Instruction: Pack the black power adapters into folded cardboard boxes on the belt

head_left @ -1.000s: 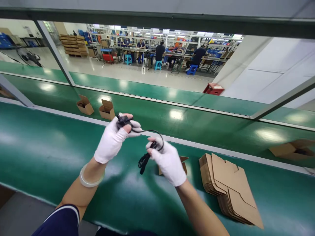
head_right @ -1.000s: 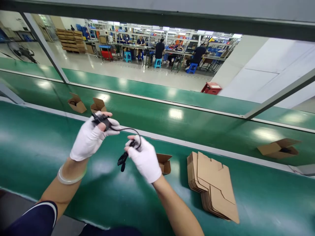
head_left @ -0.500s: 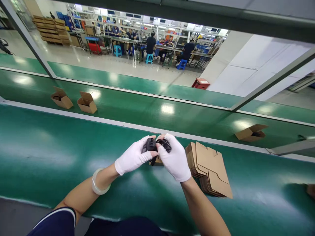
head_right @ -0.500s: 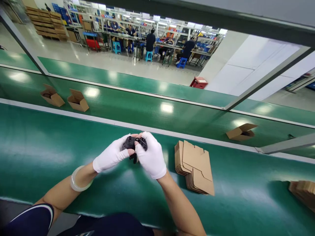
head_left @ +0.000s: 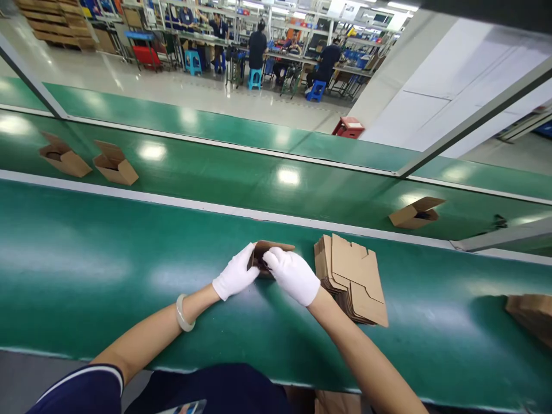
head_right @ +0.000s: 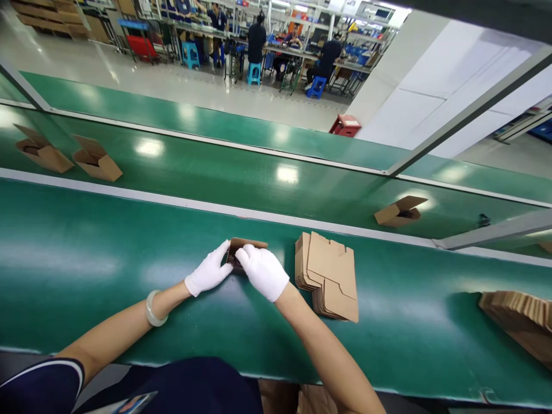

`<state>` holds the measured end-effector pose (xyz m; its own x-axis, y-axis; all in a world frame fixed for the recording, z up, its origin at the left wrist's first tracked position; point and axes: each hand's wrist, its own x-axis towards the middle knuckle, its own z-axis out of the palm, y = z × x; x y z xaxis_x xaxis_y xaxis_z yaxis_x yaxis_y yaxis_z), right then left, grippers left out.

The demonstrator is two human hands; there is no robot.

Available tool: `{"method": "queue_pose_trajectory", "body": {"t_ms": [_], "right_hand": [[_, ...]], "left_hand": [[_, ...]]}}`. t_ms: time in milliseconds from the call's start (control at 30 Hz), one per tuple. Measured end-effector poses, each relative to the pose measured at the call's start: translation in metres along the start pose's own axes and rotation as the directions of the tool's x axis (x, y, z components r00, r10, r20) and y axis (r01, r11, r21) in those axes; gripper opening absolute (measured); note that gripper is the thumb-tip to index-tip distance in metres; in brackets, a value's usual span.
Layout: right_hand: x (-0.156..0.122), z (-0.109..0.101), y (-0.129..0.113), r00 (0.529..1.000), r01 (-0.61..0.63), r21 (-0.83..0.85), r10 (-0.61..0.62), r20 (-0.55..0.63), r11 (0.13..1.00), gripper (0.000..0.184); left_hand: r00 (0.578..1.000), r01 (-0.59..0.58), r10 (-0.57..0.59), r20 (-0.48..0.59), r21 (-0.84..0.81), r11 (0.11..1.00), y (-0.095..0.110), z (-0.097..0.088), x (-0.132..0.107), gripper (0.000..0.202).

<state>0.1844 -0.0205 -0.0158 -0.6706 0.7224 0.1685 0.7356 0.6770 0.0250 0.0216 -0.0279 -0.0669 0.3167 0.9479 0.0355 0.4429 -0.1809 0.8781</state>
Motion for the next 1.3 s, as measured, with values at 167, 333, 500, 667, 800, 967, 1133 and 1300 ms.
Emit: {"method": "queue_pose_trajectory", "body": {"t_ms": [167,333,500,667,800,967,1133,1300], "right_hand": [[0.035,-0.022,-0.013,0.815,-0.005,-0.025,0.019,0.579,1.0,0.028],[0.045,-0.027,-0.001,0.749,-0.022,0.12,-0.063,0.66,0.993,0.022],[0.041,-0.024,0.013,0.709,-0.128,0.151,-0.016,0.705,0.98,0.027],[0.061,-0.007,-0.005,0.644,-0.193,0.063,0.078,0.761,0.979,0.027],[0.07,-0.008,-0.007,0.65,-0.213,0.079,0.081,0.755,0.974,0.028],[0.042,-0.034,0.012,0.767,-0.202,0.251,-0.006,0.642,0.947,0.027],[-0.009,-0.063,0.031,0.907,-0.27,0.302,0.136,0.399,0.914,0.03],[-0.055,-0.083,0.076,0.69,-0.687,-0.016,0.658,0.301,0.727,0.031]], "left_hand": [[0.999,0.021,-0.023,0.034,0.067,0.998,-0.006,-0.004,0.003,0.058],[0.998,0.007,-0.012,0.057,0.083,0.996,-0.02,-0.004,0.001,0.063],[0.997,0.002,-0.005,0.077,0.046,0.999,-0.026,-0.004,0.0,0.063],[0.997,0.062,-0.064,0.044,0.064,0.996,-0.027,0.004,-0.001,0.066],[0.996,0.088,-0.086,-0.025,0.085,0.993,-0.025,0.01,0.0,0.063],[0.993,0.042,-0.039,-0.113,0.029,0.999,-0.021,0.012,0.009,0.045],[0.969,0.093,-0.107,-0.223,-0.07,0.993,-0.02,0.009,0.024,0.033],[0.998,0.053,-0.062,-0.034,-0.224,0.973,-0.021,-0.005,0.031,0.04]]}}
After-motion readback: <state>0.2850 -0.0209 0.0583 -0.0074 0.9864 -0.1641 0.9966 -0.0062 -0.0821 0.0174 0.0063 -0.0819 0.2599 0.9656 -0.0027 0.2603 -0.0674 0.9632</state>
